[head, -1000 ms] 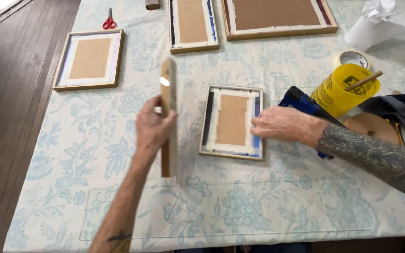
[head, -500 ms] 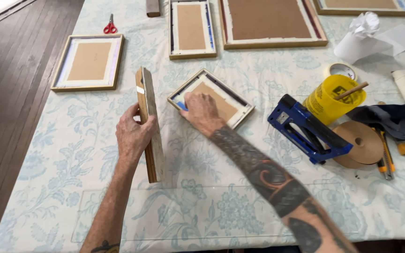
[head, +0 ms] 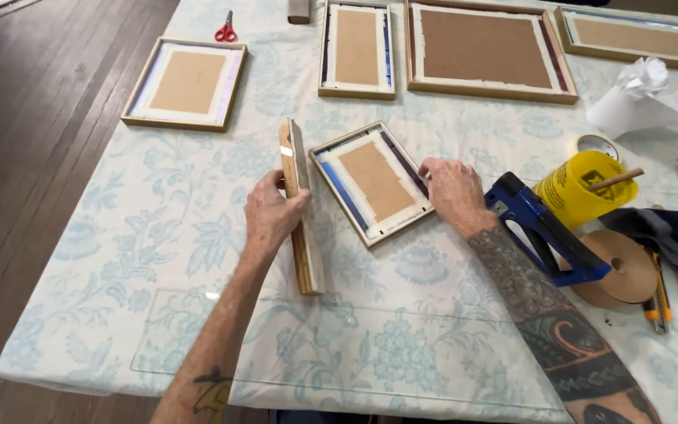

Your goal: Securing wooden strips to a picture frame using a manual staple gun

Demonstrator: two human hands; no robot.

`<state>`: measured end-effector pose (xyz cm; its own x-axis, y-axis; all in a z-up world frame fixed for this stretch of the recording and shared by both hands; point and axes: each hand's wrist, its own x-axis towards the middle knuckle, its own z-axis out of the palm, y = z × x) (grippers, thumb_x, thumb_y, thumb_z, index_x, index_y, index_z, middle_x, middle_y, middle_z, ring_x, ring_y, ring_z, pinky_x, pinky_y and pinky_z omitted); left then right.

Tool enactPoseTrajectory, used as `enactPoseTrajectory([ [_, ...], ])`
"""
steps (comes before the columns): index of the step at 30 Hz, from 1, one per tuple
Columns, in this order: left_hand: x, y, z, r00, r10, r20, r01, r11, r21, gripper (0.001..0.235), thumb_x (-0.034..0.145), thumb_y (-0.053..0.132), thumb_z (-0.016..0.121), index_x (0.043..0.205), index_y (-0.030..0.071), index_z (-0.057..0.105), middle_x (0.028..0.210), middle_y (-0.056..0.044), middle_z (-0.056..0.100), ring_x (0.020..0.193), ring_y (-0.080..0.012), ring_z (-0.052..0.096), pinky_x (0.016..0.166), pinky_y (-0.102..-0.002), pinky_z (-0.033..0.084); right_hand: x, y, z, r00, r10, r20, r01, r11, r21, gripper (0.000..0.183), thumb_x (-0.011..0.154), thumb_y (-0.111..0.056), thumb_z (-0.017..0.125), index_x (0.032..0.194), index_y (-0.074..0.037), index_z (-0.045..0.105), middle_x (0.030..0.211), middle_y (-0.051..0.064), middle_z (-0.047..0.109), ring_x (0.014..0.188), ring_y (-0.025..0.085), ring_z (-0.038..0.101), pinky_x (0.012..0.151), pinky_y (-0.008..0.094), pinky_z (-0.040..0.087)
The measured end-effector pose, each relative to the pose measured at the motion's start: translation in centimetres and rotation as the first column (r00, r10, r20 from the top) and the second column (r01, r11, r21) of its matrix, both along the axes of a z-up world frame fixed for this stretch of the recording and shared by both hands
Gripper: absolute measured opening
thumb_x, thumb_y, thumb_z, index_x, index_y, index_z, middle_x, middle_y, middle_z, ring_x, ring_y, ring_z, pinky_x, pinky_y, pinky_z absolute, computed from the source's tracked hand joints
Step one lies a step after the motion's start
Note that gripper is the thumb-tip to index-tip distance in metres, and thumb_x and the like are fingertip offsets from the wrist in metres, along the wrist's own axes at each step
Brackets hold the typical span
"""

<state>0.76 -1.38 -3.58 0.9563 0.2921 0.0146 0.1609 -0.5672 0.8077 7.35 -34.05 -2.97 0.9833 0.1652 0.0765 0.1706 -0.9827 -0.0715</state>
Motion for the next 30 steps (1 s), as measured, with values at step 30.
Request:
enactPoseTrajectory([
  [30, 2.2, -7.9, 0.7, 0.936, -0.251, -0.248, 0.281, 0.955, 0.095, 0.072, 0.076, 0.04, 0.071, 0.135, 0.008, 0.046, 0.127, -0.021, 0.061, 0.111, -0.0514, 0.067, 0.097, -0.065, 0.053, -14.3, -3.1, 9.0, 0.995, -0.094, -0.041, 0.099, 0.986, 0.136, 0.059, 0.083, -0.036, 0.072, 0.141, -0.027, 0.063, 0.091, -0.006, 0.079, 0.086, 0.014, 0.077, 0.071, 0.036, 0.062],
])
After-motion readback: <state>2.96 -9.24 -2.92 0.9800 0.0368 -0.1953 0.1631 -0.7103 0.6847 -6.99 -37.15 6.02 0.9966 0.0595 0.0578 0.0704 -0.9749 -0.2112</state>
